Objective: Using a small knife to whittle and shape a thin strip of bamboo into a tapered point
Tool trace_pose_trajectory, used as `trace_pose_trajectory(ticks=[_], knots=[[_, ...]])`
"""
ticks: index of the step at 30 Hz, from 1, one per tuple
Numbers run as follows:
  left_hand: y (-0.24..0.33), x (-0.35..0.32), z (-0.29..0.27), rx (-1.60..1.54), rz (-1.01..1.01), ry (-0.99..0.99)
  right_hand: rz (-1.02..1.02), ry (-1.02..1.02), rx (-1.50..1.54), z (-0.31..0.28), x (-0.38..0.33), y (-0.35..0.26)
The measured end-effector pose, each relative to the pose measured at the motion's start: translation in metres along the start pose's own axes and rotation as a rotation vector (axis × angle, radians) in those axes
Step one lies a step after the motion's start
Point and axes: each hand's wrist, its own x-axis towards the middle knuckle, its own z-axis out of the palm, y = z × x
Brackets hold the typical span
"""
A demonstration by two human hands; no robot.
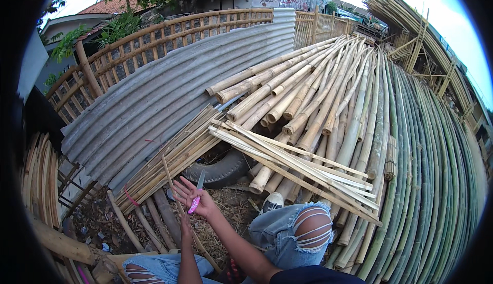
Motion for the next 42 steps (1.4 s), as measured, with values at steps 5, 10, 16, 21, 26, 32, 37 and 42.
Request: trace_pose_trajectory(ticks=[5, 10, 16, 21, 26, 32, 37, 42], knots=[[0.017, 0.013, 0.018, -0.754, 0.04, 0.03, 0.135, 0.022, -0.001, -0.008, -0.009, 0.033], [0.059, 0.006, 0.011, -0.965, 0.012, -0.015, 0.057, 0.257, -0.011, -0.053, -0.027, 0.05], [0.053, -0.009, 0.052, -0.764, 0.022, -0.442, 0.036, 0.019, 0.046, -0.037, -0.007, 0.046], [0.066, 0.003, 0.068, -0.701, -0.1, -0.597, 0.073, 0.071, -0.093, -0.014, -0.011, 0.033], [0.071, 0.001, 0.045, -1.221, -0.034, -0.124, 0.028, 0.073, -0.249, 0.001, -0.008, 0.013], [0.045, -0.009, 0.092, -0.63, -0.201, -0.618, 0.015, 0.006, -0.179, 0.011, -0.001, 0.02], [0.073, -0.008, 0.065, -1.239, -0.093, -0.321, 0.011, 0.063, -0.176, 0.009, -0.013, 0.01], [0.024, 0.011, 0.093, -1.297, 0.01, -0.413, -0.034, -0.023, -0.145, 0.012, -0.013, 0.008]])
